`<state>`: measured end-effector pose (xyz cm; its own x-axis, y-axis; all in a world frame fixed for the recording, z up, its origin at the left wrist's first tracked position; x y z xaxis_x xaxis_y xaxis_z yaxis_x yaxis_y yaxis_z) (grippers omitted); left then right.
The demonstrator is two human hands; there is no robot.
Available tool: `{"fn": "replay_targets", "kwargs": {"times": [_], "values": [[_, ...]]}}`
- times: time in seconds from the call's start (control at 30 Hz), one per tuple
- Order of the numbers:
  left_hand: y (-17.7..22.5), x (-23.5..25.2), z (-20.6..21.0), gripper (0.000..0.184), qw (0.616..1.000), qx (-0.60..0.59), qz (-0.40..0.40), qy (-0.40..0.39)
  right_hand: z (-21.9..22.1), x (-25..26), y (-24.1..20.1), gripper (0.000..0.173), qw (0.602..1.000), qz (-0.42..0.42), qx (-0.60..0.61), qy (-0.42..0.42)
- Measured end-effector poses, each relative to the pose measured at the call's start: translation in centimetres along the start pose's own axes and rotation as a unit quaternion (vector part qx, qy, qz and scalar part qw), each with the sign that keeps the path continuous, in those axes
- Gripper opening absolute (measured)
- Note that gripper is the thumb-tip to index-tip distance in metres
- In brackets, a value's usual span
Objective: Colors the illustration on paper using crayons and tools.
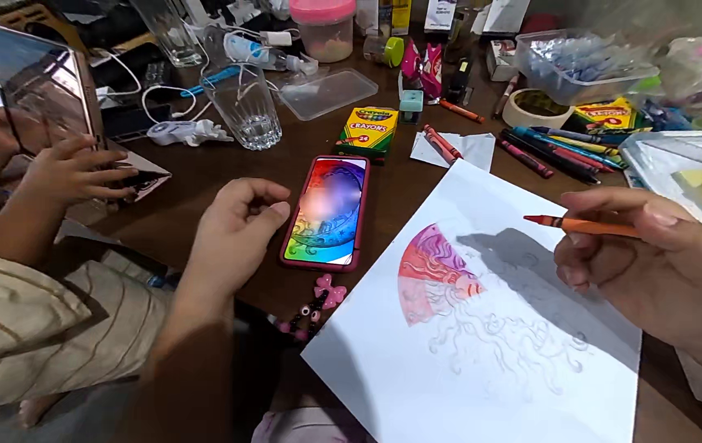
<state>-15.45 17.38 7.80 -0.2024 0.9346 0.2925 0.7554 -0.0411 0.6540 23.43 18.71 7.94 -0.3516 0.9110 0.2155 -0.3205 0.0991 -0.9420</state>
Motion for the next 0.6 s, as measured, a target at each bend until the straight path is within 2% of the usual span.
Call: {"fn": "replay_targets", "kwargs": {"times": [0.13,0.33,0.53,0.6], "values": [[0.0,0.3,0.6,0.022,1.0,0.009,-0.026,-0.005,0.4,0.1,0.8,0.011,0.999,0.02,0.047,0.017],[0.2,-0.2,0.7,0.027,0.997,0.071,-0.002,-0.008,-0.3,0.6,0.9,0.011,0.996,-0.03,0.079,0.006],[0.5,-0.1,0.8,0.027,0.994,0.106,-0.003,-0.023,1.0,0.1,1.2,0.009,0.995,0.042,0.079,0.034],[0.6,-0.2,0.8,0.029,0.993,0.118,-0.005,-0.023,1.4,0.0,1.3,0.011,0.997,0.026,0.077,0.013]]}}
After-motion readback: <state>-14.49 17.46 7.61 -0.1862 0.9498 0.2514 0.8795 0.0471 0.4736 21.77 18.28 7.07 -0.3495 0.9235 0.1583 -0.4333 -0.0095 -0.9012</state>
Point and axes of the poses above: each hand's wrist, its own x-axis towards the middle knuckle, its own z-axis out of the palm, y = z × x, the point moved 5 cm from there along x, towards the middle knuckle, and after that the axes turned 15 degrees about x, right-handed, at the moved point
